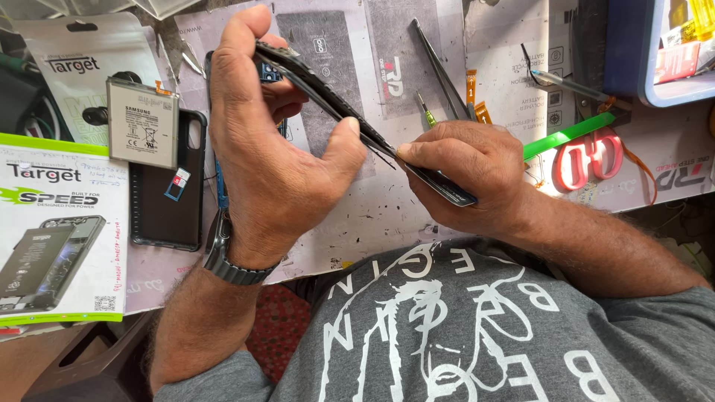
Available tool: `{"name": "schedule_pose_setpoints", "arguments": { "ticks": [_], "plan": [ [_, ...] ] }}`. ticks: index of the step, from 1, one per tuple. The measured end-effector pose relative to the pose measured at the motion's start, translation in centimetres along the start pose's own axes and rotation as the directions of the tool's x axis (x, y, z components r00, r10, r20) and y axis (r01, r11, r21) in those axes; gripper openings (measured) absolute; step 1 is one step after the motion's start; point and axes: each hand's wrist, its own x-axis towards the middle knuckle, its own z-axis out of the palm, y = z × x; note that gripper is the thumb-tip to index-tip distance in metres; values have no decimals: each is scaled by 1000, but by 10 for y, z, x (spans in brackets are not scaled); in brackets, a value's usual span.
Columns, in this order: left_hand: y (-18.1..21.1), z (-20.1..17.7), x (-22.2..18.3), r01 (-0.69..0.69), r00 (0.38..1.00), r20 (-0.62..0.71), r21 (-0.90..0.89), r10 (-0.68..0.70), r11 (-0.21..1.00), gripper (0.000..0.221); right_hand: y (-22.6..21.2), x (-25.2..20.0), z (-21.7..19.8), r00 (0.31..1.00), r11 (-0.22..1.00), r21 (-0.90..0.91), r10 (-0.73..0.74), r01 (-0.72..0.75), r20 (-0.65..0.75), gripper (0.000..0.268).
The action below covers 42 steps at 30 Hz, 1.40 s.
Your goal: The person removes a battery from a disassembled smartphone using a prying tool, then uses a plastic card to separate the screen assembly from the frame. The person handles the battery, phone frame, and screen components throughout the process.
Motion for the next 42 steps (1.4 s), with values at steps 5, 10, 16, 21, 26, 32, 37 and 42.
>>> {"name": "schedule_pose_setpoints", "arguments": {
  "ticks": [5,10,16,21,26,32,37,42],
  "plan": [
    [3,4,-4,-91,995,-22,97,94,991,83,-7,6,-7,992,997,-63,59,-52,110,22],
    [-1,6,-2,-90,995,-47,36,91,995,80,-15,13,-13,972,986,-114,140,-120,188,23],
    [-9,10,-6,-88,993,-70,126,98,988,84,-4,8,-11,989,988,-153,33,-11,146,24],
    [-10,11,-8,-141,978,-111,268,176,953,92,4,3,-2,991,990,-113,-70,83,111,23],
    [-9,6,-8,-92,992,-79,99,99,991,84,-5,2,-5,990,993,-118,-5,22,144,26],
    [-9,4,-9,-77,995,-63,57,80,995,82,-7,4,-2,992,991,-132,-12,29,128,26],
    [-5,2,-5,-95,993,-62,76,100,993,82,-10,4,1,996,993,-115,20,-10,91,25],
    [2,-5,0,-91,995,-34,49,92,995,82,-12,5,0,997,994,-108,29,-21,69,25]
  ]
}}
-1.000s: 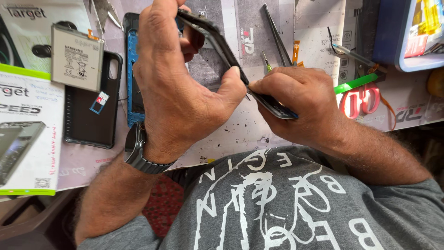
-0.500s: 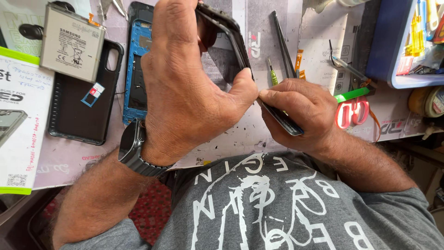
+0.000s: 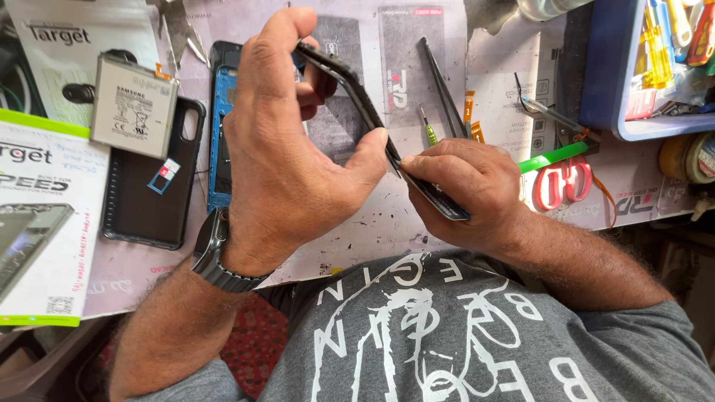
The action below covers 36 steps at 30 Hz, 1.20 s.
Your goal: The person removes a battery from a disassembled smartphone using a prying tool, then uses a plastic card to separate the screen assembly from the frame. The person handles the battery, phone frame, and screen components throughout the process.
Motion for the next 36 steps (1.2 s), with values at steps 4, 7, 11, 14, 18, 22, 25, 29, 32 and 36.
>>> {"name": "schedule_pose_setpoints", "arguments": {
  "ticks": [4,7,11,14,18,22,25,29,32,36],
  "plan": [
    [2,-2,3,42,999,17,-17,-41,999,83,0,1,0,1000,1000,15,-1,1,-5,26],
    [4,-1,4,58,998,19,-28,-58,998,84,-1,2,-1,1000,1000,18,-3,3,-10,26],
    [4,-1,4,79,996,35,-8,-79,997,88,1,-1,-1,1000,1000,13,6,-6,-9,29],
    [5,-1,5,82,996,38,-3,-82,997,89,1,0,-1,1000,1000,30,5,-5,4,29],
    [7,-1,6,95,994,50,-7,-95,995,91,0,-1,-1,1000,1000,28,-11,11,-11,30],
    [8,0,6,117,991,60,-2,-117,993,92,1,-1,-1,1000,999,39,-23,22,10,31],
    [9,1,5,153,986,68,-14,-151,988,92,1,-2,0,999,999,38,-31,31,5,32],
    [9,2,4,166,983,90,-60,-160,984,93,3,-3,2,999,997,63,-53,53,-2,32],
    [9,2,3,182,979,107,-79,-173,980,93,3,-3,3,999,996,72,-46,47,-19,31],
    [10,4,2,197,976,105,-73,-189,978,94,3,-4,4,999,996,71,-46,47,-20,33]
  ]
}}
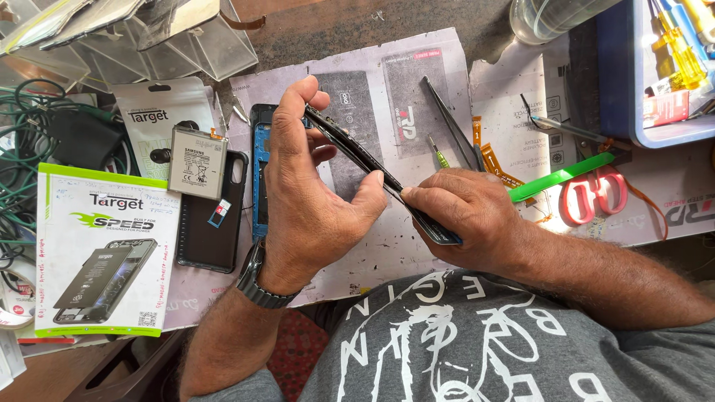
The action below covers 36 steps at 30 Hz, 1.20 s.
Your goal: The person removes a battery from a disassembled smartphone using a prying tool, then uses a plastic card to separate the screen assembly from the frame. The person handles the battery, phone frame, and screen components throughout the process.
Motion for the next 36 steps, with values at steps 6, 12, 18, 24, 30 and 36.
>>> {"name": "schedule_pose_setpoints", "arguments": {
  "ticks": [6,12,18,24,30,36],
  "plan": [
    [0,2,-2,-9,1000,1,-17,9,1000,93,0,-1,0,1000,1000,11,2,-2,17,37],
    [1,6,-5,-34,999,-27,-31,34,999,89,-1,0,3,1000,1000,16,-24,24,18,42],
    [1,6,-5,-32,999,-30,-31,31,999,88,-2,0,3,999,999,18,-27,27,20,42],
    [-1,6,-5,2,999,-34,-53,-4,999,86,0,-2,3,1000,999,29,-22,21,7,42],
    [2,5,-4,-4,999,-46,-37,2,999,81,0,0,3,998,998,25,-50,51,-24,39],
    [0,5,-5,-34,998,-61,-34,32,999,75,-1,-2,3,996,997,32,-74,75,-42,35]
  ]
}}
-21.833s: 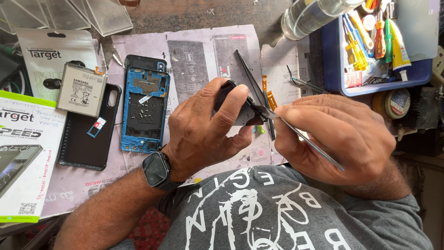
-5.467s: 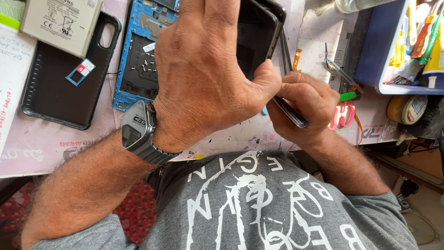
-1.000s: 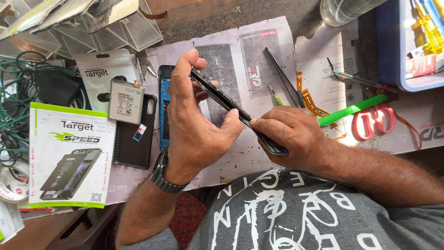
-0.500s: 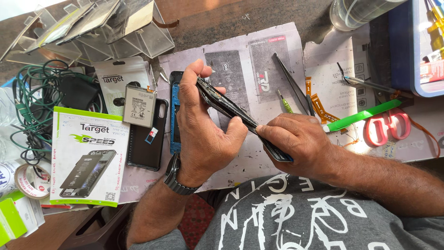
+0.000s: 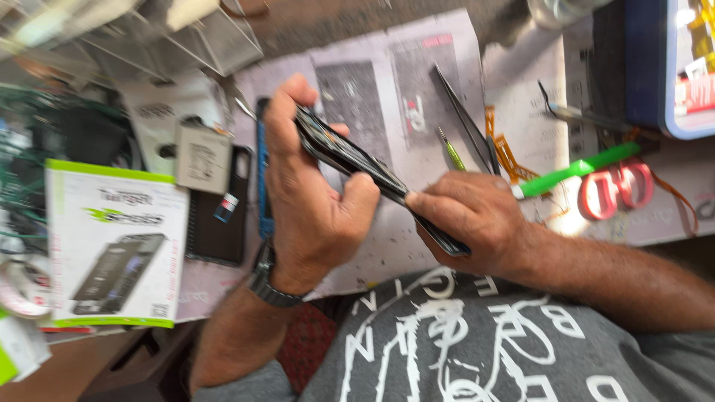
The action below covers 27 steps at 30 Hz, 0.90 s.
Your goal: The person removes a battery from a disassembled smartphone using a prying tool, then uses a plastic card to separate the screen assembly from the frame. The person handles the battery, phone frame, and screen components throughout the process.
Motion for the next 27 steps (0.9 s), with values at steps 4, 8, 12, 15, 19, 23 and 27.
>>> {"name": "schedule_pose_setpoints", "arguments": {
  "ticks": [4,8,12,15,19,23,27],
  "plan": [
    [-4,-2,-5,-38,999,11,18,37,999,75,5,-7,2,1000,1000,7,-11,11,9,33],
    [-13,0,-6,-123,992,16,73,122,990,75,5,-12,0,998,1000,11,25,-25,54,33],
    [-20,2,-10,-133,991,10,111,133,985,76,1,-7,-5,993,997,-9,83,-82,87,30],
    [-24,2,-14,-113,994,0,116,114,987,79,-2,-1,-10,984,992,-30,128,-125,121,28],
    [-28,7,-17,-177,980,-51,211,191,961,84,-2,6,-19,966,988,-26,157,-155,203,26],
    [-30,9,-17,-117,990,-55,209,131,971,89,-2,8,-21,954,986,-93,156,-136,257,27],
    [-30,11,-18,-61,994,-82,190,78,980,82,-3,5,-18,953,981,-103,185,-165,240,24]
  ]
}}
